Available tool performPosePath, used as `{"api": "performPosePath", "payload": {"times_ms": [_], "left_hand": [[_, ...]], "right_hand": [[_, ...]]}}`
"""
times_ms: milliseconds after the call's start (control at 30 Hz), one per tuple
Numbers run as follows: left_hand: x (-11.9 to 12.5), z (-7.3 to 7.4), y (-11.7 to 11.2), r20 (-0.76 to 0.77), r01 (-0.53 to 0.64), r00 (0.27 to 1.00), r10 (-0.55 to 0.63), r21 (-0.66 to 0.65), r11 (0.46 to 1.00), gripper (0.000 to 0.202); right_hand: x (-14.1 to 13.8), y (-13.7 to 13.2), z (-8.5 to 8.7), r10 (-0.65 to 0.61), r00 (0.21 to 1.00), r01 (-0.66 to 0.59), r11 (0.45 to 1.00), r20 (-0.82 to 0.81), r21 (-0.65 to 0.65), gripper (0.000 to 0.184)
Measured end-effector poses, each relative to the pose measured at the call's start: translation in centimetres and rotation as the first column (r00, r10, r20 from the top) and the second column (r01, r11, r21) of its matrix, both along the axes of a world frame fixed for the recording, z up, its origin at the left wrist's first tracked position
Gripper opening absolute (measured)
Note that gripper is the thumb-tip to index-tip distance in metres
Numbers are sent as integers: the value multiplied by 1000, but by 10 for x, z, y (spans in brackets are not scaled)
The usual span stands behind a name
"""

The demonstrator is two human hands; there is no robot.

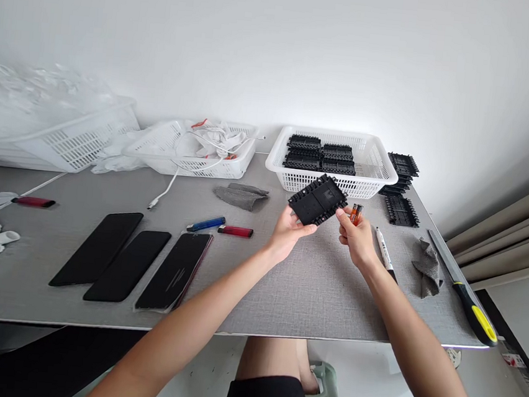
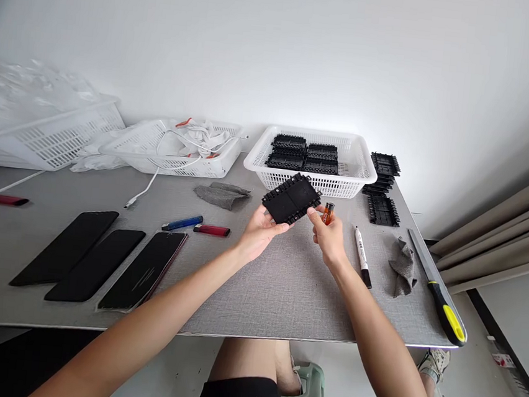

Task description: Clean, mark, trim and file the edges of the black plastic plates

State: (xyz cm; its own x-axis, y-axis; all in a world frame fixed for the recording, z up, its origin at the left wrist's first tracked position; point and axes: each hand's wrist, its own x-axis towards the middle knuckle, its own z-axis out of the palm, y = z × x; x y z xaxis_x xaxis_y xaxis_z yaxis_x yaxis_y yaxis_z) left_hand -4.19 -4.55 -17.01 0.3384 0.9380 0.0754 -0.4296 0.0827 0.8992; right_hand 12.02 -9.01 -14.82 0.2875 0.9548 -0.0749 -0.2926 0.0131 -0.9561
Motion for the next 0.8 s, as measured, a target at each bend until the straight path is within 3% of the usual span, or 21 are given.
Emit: {"api": "performPosePath", "payload": {"times_ms": [133,267,467,700,800], "left_hand": [[-1,-1,-3,-125,121,985,-116,28,992,78],[-4,1,-1,-218,181,964,-155,105,978,64],[-4,-2,-3,-332,324,905,-267,133,937,59],[-4,0,-8,-372,340,892,-256,181,923,69],[-5,-2,-6,-364,294,906,-217,174,940,65]], "right_hand": [[2,1,-2,-64,998,63,998,0,30,51],[11,3,0,-194,980,192,979,32,69,41],[15,5,0,-175,981,161,974,79,157,39],[13,3,0,-138,981,113,978,140,174,38],[16,0,4,-226,947,181,963,228,201,37]]}}
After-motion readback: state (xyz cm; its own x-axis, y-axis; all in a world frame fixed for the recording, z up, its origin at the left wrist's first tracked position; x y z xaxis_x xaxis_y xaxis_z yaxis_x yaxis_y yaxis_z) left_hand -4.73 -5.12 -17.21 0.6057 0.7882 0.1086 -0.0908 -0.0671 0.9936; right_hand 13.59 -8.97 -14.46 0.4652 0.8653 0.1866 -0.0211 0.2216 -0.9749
